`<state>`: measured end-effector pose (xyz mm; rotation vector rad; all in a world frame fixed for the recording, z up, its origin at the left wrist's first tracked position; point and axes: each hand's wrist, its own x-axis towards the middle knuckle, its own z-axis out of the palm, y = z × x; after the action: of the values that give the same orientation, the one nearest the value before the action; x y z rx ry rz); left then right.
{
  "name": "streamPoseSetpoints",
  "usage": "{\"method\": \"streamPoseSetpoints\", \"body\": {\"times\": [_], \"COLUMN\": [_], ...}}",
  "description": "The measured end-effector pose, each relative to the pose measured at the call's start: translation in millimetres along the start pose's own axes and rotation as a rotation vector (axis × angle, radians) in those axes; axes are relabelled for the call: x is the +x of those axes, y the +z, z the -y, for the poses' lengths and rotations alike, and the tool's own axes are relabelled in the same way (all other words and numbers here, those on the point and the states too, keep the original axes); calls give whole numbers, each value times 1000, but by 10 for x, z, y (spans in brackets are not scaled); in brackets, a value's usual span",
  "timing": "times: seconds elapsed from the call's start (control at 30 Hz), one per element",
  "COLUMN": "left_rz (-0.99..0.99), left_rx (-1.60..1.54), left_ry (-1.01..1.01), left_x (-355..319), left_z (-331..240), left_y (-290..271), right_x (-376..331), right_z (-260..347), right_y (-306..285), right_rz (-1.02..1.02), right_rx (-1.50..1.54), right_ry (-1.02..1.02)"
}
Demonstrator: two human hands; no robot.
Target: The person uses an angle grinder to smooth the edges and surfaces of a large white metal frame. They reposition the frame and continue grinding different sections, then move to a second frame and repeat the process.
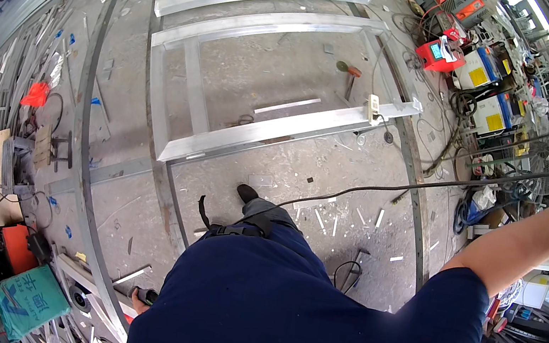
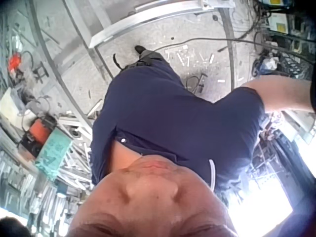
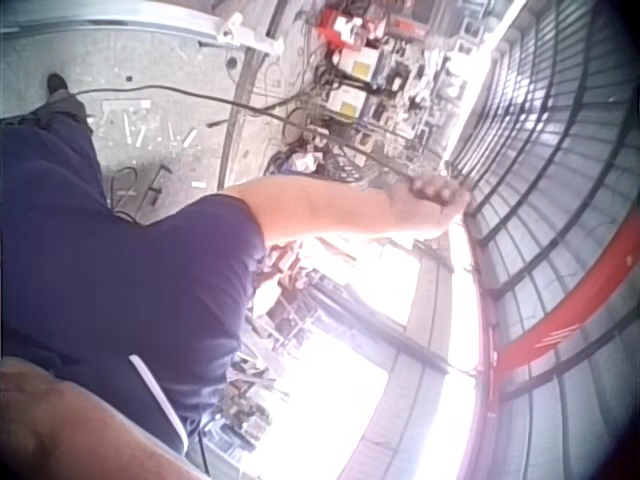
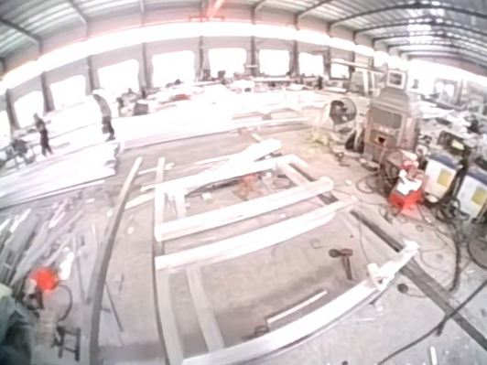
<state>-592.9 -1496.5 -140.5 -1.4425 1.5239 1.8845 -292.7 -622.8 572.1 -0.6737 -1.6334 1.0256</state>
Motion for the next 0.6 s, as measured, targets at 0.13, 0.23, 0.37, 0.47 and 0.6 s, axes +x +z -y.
{"method": "streamPoseSetpoints", "body": {"times": [0.13,0.23,0.37,0.47,0.6], "left_rz": [11,11,10,2,107], "left_rx": [59,67,83,78,-104], "left_ry": [-14,-5,59,161,-16], "left_x": [-314,-475,-666,-826,-1159], "left_z": [-42,-50,-55,57,-99], "left_y": [169,234,343,394,674], "right_x": [-320,-589,-970,-1461,-2244], "right_z": [-437,-987,-2292,-3654,-4596], "right_y": [852,1418,1750,1950,2282], "right_rz": [97,309,602,727,706], "right_rx": [-306,-568,-698,-716,-736], "right_ry": [164,264,511,666,833]}}
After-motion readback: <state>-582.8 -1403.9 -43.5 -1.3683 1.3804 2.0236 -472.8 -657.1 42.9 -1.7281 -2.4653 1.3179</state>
